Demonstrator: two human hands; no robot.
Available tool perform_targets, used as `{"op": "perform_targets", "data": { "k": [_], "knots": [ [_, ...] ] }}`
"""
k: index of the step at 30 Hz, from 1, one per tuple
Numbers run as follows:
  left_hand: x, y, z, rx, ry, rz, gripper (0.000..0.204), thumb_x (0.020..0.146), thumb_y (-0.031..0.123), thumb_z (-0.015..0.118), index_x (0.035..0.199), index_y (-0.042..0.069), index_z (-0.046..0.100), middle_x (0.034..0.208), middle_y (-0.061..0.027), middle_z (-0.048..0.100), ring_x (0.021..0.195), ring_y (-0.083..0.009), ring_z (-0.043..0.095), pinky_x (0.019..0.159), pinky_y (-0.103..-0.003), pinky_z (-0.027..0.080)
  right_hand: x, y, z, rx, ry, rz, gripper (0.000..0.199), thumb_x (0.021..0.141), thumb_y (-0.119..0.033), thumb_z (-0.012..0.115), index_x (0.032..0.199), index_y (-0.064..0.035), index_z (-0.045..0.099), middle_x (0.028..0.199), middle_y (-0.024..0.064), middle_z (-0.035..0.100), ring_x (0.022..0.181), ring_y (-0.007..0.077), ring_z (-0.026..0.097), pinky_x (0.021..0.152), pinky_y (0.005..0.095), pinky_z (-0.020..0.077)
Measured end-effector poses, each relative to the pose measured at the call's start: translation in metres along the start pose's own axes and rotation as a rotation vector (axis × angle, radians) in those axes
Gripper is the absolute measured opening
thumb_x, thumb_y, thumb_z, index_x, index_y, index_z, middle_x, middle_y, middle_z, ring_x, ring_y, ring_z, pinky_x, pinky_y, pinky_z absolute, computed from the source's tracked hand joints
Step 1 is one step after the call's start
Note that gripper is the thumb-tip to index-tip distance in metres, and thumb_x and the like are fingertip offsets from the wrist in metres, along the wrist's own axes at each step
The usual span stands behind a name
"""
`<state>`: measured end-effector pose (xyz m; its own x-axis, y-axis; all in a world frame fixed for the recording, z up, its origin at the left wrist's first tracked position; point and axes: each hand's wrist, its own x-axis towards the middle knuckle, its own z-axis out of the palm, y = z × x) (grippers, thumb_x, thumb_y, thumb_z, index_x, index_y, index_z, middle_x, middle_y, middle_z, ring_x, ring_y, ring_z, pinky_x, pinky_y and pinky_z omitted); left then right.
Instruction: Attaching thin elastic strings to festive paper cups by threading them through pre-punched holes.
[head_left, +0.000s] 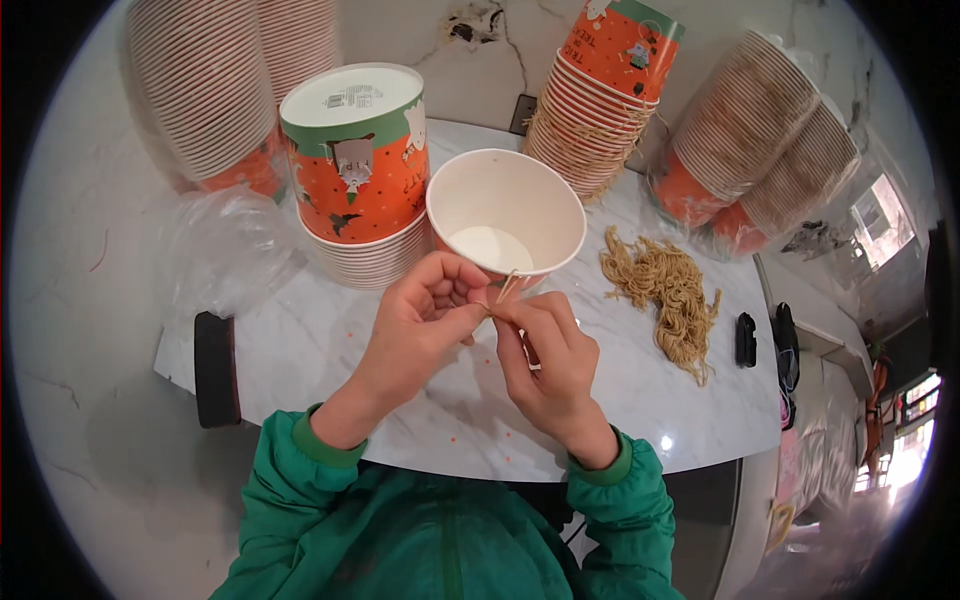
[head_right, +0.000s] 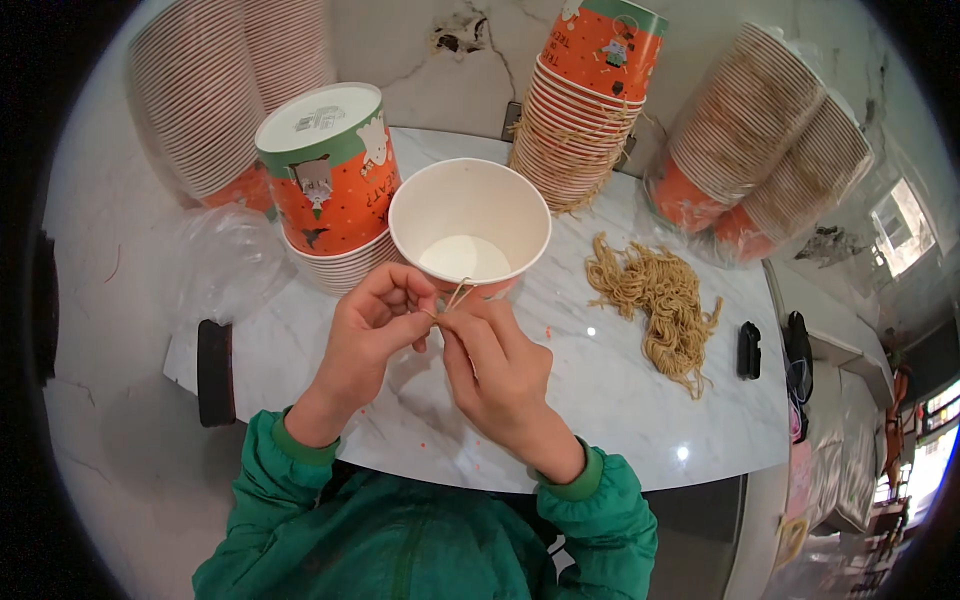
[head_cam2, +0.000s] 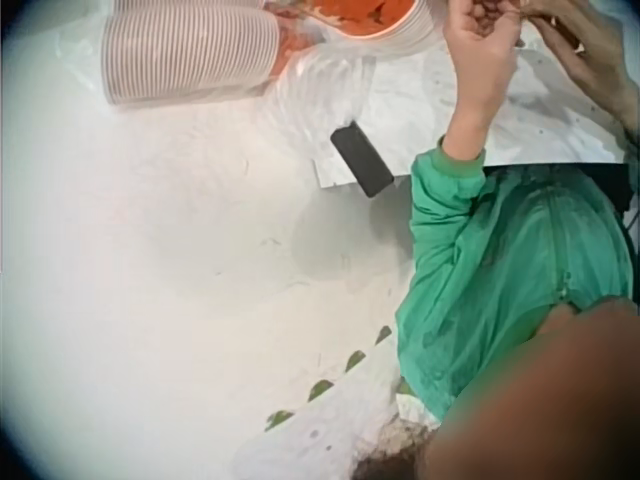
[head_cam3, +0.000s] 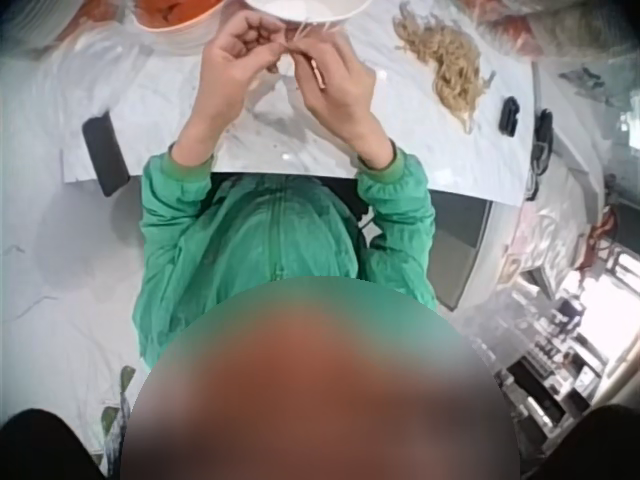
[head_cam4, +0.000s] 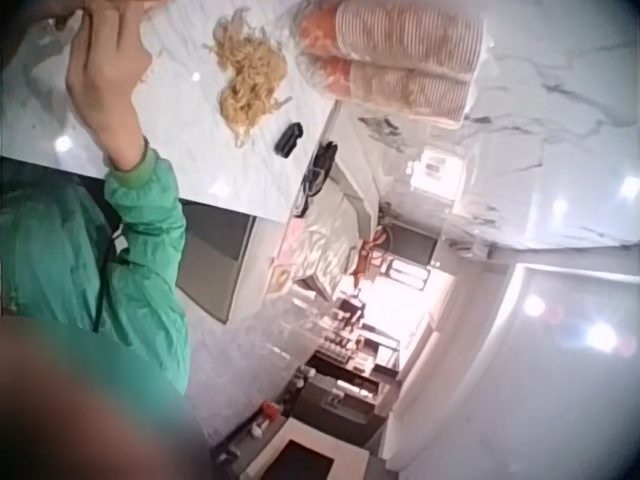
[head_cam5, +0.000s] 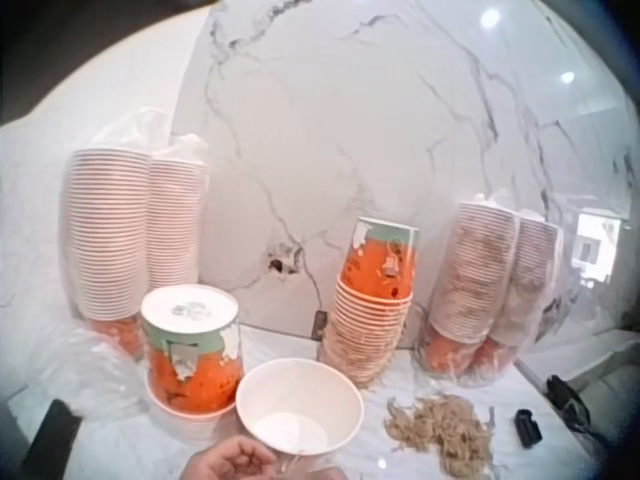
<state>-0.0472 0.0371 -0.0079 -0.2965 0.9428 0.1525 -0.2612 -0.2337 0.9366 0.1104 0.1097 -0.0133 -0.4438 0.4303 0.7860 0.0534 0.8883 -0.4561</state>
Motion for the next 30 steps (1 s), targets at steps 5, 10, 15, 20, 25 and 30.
{"op": "perform_targets", "data": {
  "k": [5,10,15,20,25,30],
  "knots": [
    [0.000,-0.001,-0.004,-0.070,-0.045,-0.027,0.021,0.097,-0.001,0.066,0.119,0.001,0.064,0.103,-0.0018,0.068,0.091,-0.0065,0.066,0.074,-0.022,0.054,-0.006,0.002,0.003,0.018,0.037,0.050,0.025,0.086,0.009,0.074,0.109,-0.0011,0.071,0.096,0.0097,0.068,0.064,0.0159,0.062,0.053,0.0276,0.0471],
    [-0.005,0.000,0.001,0.015,-0.029,0.044,0.022,0.098,-0.001,0.065,0.120,0.000,0.064,0.105,-0.0032,0.070,0.094,-0.0082,0.068,0.078,-0.024,0.055,-0.008,-0.004,0.000,0.097,-0.029,0.185,0.023,0.087,0.004,0.077,0.108,-0.0012,0.071,0.099,0.0103,0.071,0.067,0.0144,0.063,0.052,0.0265,0.0465],
    [-0.008,-0.003,0.006,0.175,-0.037,0.167,0.022,0.098,-0.002,0.064,0.120,0.000,0.065,0.105,-0.0043,0.071,0.095,-0.0093,0.070,0.081,-0.024,0.056,-0.019,0.000,0.006,0.610,0.072,0.478,0.010,0.100,-0.001,0.069,0.109,0.0012,0.068,0.099,0.0068,0.075,0.068,0.0048,0.057,0.058,0.0216,0.0454],
    [-0.011,-0.006,0.010,0.317,-0.085,0.194,0.019,0.099,-0.001,0.061,0.118,-0.001,0.065,0.101,-0.0057,0.074,0.088,-0.0111,0.072,0.076,-0.024,0.056,-0.030,-0.007,-0.007,0.785,0.092,0.771,0.008,0.104,-0.006,0.066,0.108,0.0007,0.067,0.099,0.0082,0.076,0.068,0.0052,0.057,0.060,0.0212,0.0458],
    [-0.004,-0.015,0.007,0.216,-0.065,0.082,0.017,0.101,0.003,0.062,0.117,-0.001,0.066,0.093,-0.0051,0.075,0.079,-0.0094,0.070,0.071,-0.023,0.055,-0.038,-0.004,-0.008,0.869,0.115,0.931,0.012,0.104,-0.011,0.067,0.107,0.0002,0.067,0.097,0.0089,0.075,0.065,0.0049,0.055,0.057,0.0209,0.0426],
    [0.003,-0.012,0.012,0.277,-0.026,0.077,0.016,0.101,0.007,0.065,0.114,-0.002,0.067,0.082,-0.0029,0.072,0.069,-0.0064,0.063,0.063,-0.023,0.050,-0.042,0.004,-0.008,0.917,0.111,0.966,0.013,0.103,-0.013,0.069,0.105,-0.0009,0.069,0.087,0.0063,0.072,0.061,0.0037,0.050,0.055,0.0201,0.0384]
  ]
}}
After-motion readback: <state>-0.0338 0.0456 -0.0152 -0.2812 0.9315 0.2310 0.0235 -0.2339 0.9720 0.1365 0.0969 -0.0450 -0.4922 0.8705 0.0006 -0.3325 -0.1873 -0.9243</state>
